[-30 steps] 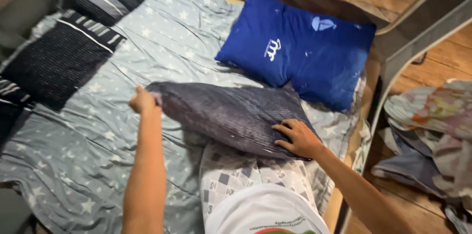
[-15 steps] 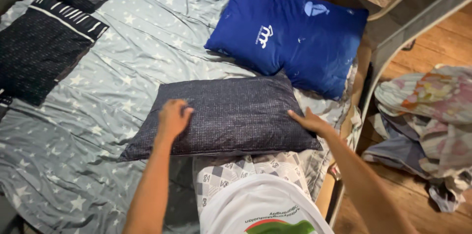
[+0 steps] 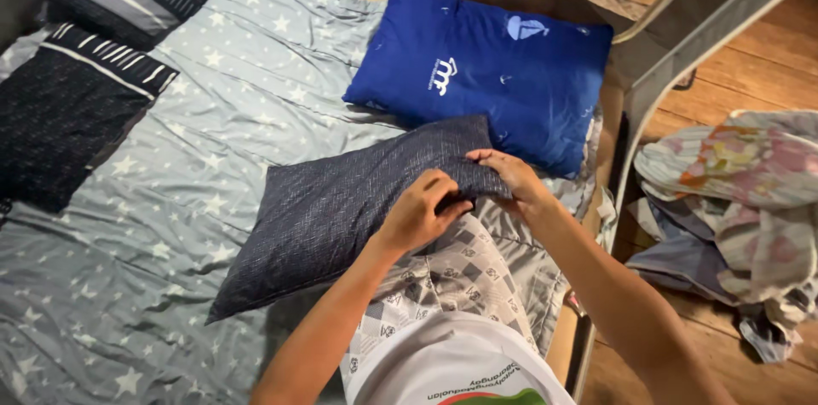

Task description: The person puts covers on pillows, folds and stacks the pillows on a bed, and spreads a duvet over the bed.

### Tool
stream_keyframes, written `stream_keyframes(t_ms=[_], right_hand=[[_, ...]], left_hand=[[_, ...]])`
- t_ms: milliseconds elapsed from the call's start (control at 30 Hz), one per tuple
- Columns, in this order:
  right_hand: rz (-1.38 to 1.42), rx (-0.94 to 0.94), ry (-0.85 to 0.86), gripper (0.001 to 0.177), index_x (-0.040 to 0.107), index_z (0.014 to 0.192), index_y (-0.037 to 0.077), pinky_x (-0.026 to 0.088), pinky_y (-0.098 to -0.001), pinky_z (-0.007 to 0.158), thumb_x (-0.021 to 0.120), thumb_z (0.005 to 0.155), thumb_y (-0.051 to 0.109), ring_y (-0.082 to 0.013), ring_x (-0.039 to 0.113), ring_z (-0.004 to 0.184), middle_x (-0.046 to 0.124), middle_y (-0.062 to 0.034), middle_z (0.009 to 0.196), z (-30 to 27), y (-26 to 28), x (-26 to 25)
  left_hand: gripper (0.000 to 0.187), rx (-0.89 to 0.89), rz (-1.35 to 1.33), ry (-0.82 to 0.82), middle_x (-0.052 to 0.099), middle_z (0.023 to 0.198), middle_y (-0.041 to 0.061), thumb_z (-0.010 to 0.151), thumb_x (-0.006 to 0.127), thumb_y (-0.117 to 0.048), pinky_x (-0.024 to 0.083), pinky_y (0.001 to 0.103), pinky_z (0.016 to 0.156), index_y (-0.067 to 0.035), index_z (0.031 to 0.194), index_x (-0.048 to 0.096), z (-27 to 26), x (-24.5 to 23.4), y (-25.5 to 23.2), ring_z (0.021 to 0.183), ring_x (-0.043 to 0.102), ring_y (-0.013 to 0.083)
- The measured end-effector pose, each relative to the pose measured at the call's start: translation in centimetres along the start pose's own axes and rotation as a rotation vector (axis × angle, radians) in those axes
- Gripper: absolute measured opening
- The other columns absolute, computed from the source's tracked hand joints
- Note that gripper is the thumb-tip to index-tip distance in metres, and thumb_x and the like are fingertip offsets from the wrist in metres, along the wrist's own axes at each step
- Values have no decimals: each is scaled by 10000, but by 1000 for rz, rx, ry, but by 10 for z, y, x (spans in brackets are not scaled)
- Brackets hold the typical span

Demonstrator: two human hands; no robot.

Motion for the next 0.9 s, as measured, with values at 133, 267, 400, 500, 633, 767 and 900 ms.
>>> stream_keyframes(t_ms=[133, 267, 400, 500, 633, 767, 900], right_hand=[[-22, 3, -48, 268, 707, 1164, 82, 574, -280, 724, 509, 992, 133, -123, 689, 862, 725, -40, 1064, -12, 27, 33], [-48, -15, -10, 302, 674, 1234, 53, 576, -301, 751, 566, 997, 206, -132, 683, 900, 720, -47, 1086, -12, 38, 56], [-57, -54, 94, 377, 618, 1325, 47, 567, -279, 801, 618, 999, 235, -104, 660, 908, 702, -29, 1069, -18, 44, 71], [-221, -235, 277, 569, 527, 1344, 49, 556, -262, 901, 742, 820, -12, -107, 676, 1000, 692, -37, 1113, -21, 47, 81], [-547, -340, 148, 585, 604, 1344, -5, 547, -269, 838, 739, 780, -79, -127, 655, 934, 696, -94, 1074, -10, 43, 78], [-350, -291, 229, 554, 570, 1304, 13, 581, -259, 861, 742, 785, -78, -135, 687, 958, 693, -71, 1067, -9, 41, 83], [-545, -338, 200, 502, 568, 1246, 9, 575, -277, 757, 767, 795, -85, -132, 664, 899, 671, -66, 1028, -14, 42, 91]], left_hand=[[165, -63, 22, -74, 682, 1040, 140, 909, 761, -91, 577, 381, 803, 6, 1013, 678, 1, -13, 11, 951, 692, 323], [165, -21, 114, -112, 676, 1052, 170, 874, 752, -76, 581, 401, 823, 13, 994, 682, 2, -20, 14, 974, 689, 351], [175, -35, 93, -197, 666, 1085, 211, 901, 725, -92, 577, 438, 853, 39, 1005, 675, 5, -24, 11, 997, 680, 391], [214, -69, 80, -251, 653, 1099, 231, 931, 718, -116, 572, 450, 844, 56, 1041, 654, 3, -21, 16, 1000, 672, 412], [162, -80, 112, -276, 667, 1126, 212, 999, 669, -98, 578, 448, 876, 34, 1087, 639, -3, -10, 27, 1039, 680, 411], [168, -95, 151, -293, 670, 1151, 219, 979, 645, -68, 584, 441, 869, 13, 1118, 694, -9, -7, 31, 1016, 692, 387], [236, -87, 218, -314, 676, 1097, 183, 923, 755, -179, 588, 403, 824, 17, 1047, 710, -6, -11, 26, 967, 698, 350]])
Point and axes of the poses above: each hand's wrist, its own z-axis towards the middle knuckle, its own x-axis out of the palm, y = z × x, the point moved 3 cm from there along z, towards the middle knuckle
